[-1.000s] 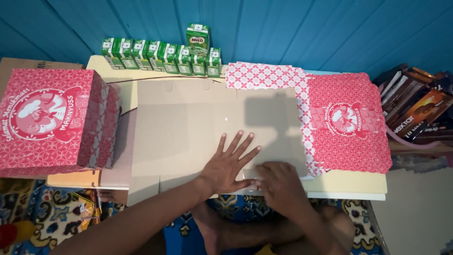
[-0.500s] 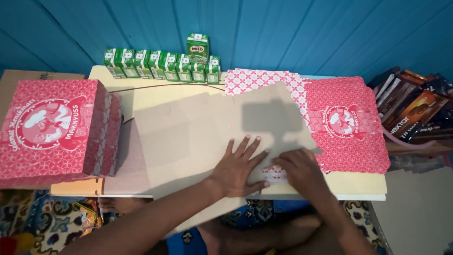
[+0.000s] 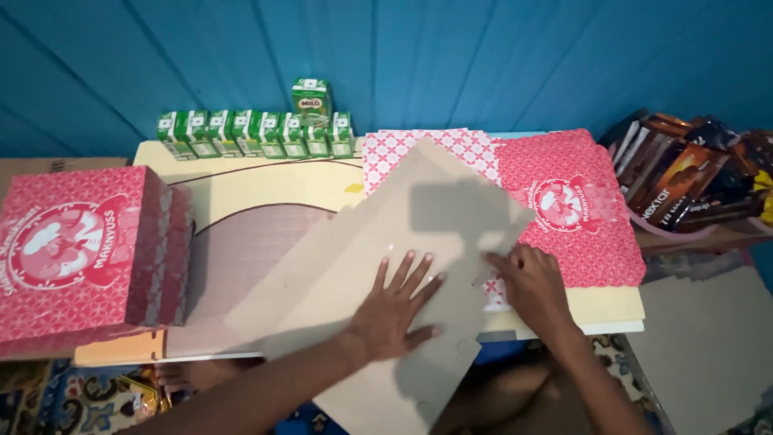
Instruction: The person sits on the floor and folds flat pre-cut cardboard blanks into open cake boxes, pressing the side panels and corners into shape and stacking the finished boxes with a stack of printed pink boxes nearby.
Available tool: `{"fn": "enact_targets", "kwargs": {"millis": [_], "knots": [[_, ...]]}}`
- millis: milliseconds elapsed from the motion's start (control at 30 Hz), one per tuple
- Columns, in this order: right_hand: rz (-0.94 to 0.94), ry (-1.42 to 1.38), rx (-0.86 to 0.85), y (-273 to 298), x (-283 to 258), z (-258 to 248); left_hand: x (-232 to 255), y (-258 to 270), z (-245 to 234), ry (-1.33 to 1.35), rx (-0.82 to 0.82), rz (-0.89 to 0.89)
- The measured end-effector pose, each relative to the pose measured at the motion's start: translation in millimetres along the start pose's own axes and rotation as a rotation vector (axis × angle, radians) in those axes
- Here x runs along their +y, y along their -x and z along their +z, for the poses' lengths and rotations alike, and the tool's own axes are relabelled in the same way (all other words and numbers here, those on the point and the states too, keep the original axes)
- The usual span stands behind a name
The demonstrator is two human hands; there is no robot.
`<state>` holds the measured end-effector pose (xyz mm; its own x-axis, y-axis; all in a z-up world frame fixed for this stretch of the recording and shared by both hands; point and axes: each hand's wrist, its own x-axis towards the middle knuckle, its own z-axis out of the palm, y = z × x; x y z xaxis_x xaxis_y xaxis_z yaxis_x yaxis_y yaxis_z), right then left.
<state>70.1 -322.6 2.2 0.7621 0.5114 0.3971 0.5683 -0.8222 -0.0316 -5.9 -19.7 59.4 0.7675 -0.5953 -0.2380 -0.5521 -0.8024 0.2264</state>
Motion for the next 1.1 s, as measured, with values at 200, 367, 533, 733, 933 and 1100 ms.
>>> {"fn": "enact_targets", "kwargs": {"millis": [200,367,533,733,933,1100], "knots": [[0.122,-0.204,-0.118,-14,-26,-26,25,-8,-11,0.091,-0.029,-0.118],[0.315,-0.585,-0.057,-6,-28,-24,8,-82,-10,-0.048,0.239,-0.013],[0.487,-0.597,0.058,0,-32,0,-5,-168,2,-0.061,0.287,-0.068],[0.778,-0.661,0.09,-10,-36,-9,14,-164,-6,0.015,0.255,-0.066],[0.924,-0.589,-0.129,-25,-27,-8,17,-151,-15,0.061,0.21,-0.091],[0.932,-0.468,-0.197,-47,-48,-27,17,-150,-18,0.073,0.19,-0.085]]}}
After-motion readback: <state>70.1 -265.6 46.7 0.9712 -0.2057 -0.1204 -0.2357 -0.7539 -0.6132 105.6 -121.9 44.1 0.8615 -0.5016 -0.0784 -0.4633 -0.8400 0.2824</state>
